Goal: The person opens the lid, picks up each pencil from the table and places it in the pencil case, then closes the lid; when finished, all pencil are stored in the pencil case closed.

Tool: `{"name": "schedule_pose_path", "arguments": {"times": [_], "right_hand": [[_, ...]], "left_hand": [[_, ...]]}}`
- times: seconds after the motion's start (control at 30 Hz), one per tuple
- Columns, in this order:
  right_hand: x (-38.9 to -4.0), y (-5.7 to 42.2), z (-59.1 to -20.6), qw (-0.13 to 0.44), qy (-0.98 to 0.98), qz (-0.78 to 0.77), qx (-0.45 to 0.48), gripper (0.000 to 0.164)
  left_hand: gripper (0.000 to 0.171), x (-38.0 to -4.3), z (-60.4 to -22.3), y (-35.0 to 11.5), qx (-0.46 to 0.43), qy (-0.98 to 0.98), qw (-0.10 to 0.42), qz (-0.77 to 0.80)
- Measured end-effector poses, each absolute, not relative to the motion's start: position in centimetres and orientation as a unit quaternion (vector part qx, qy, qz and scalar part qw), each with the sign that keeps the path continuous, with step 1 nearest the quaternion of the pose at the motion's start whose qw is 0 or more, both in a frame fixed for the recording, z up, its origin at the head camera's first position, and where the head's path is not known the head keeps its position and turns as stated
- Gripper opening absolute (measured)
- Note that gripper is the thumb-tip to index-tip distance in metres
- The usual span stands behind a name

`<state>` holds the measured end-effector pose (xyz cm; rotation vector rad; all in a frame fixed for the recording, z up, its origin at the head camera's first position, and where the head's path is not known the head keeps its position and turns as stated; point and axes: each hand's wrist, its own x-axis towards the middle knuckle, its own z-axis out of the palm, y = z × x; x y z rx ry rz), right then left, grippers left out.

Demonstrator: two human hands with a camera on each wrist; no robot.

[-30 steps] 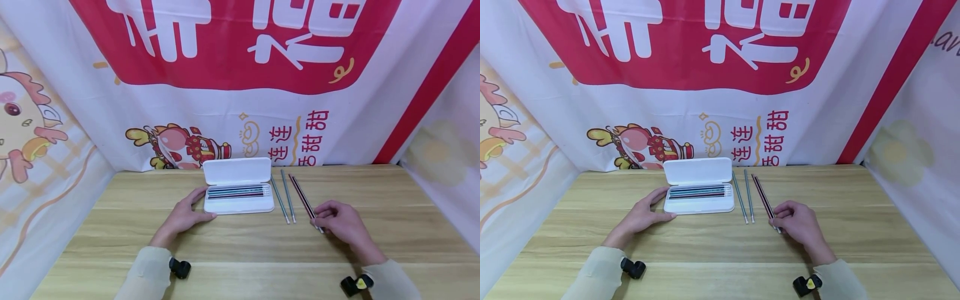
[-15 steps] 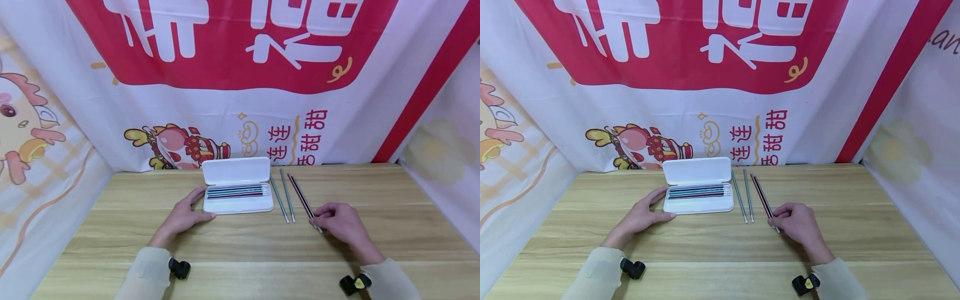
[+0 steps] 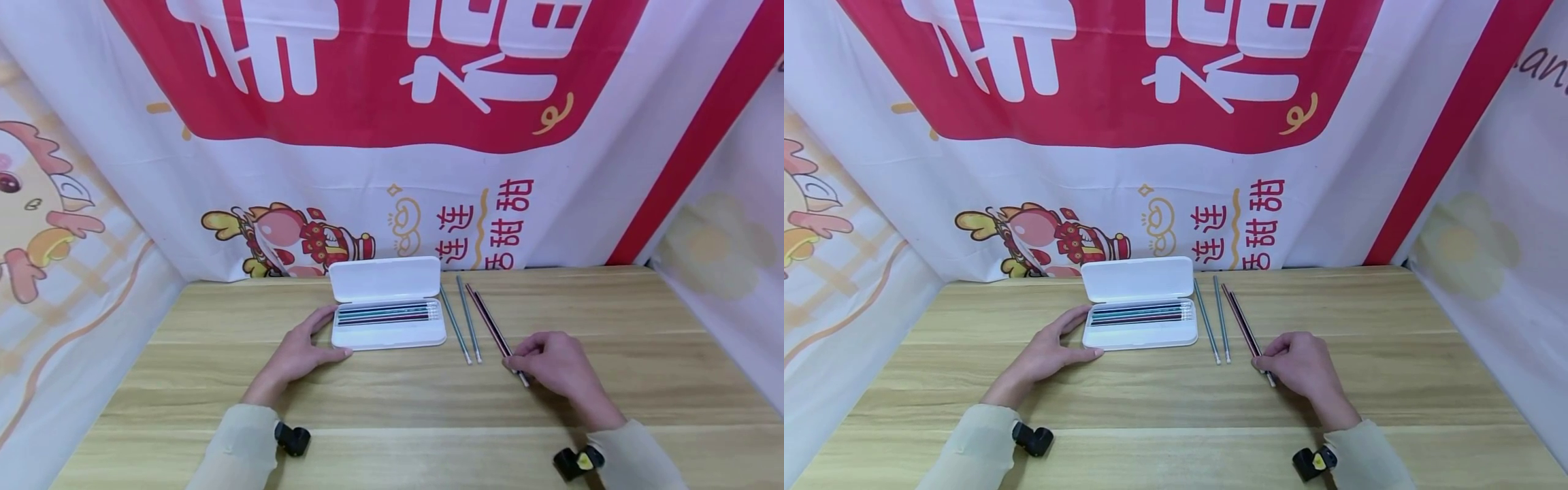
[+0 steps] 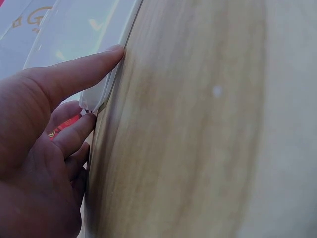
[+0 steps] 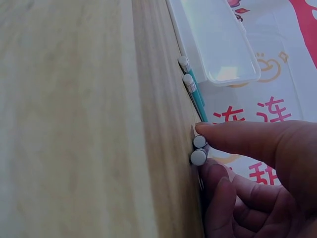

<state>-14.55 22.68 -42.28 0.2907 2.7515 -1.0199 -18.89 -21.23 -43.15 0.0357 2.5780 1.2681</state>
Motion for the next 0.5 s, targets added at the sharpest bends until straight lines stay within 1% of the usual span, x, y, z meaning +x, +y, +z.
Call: {"name": "schedule_pose_path", "arguments": {"times": [0.3,0.5], "right_hand": [[-14.56,22.63,-42.25,0.109,0.926,-0.346,0.101,0.031],[-14.24,23.12,-42.01,0.120,0.928,-0.341,0.090,0.040]], "left_hand": [[0.091,-18.91,-43.23,-21.30,0.013,0.892,0.133,0.432],[0.091,-18.92,-43.23,-21.27,0.014,0.890,0.134,0.436]]}}
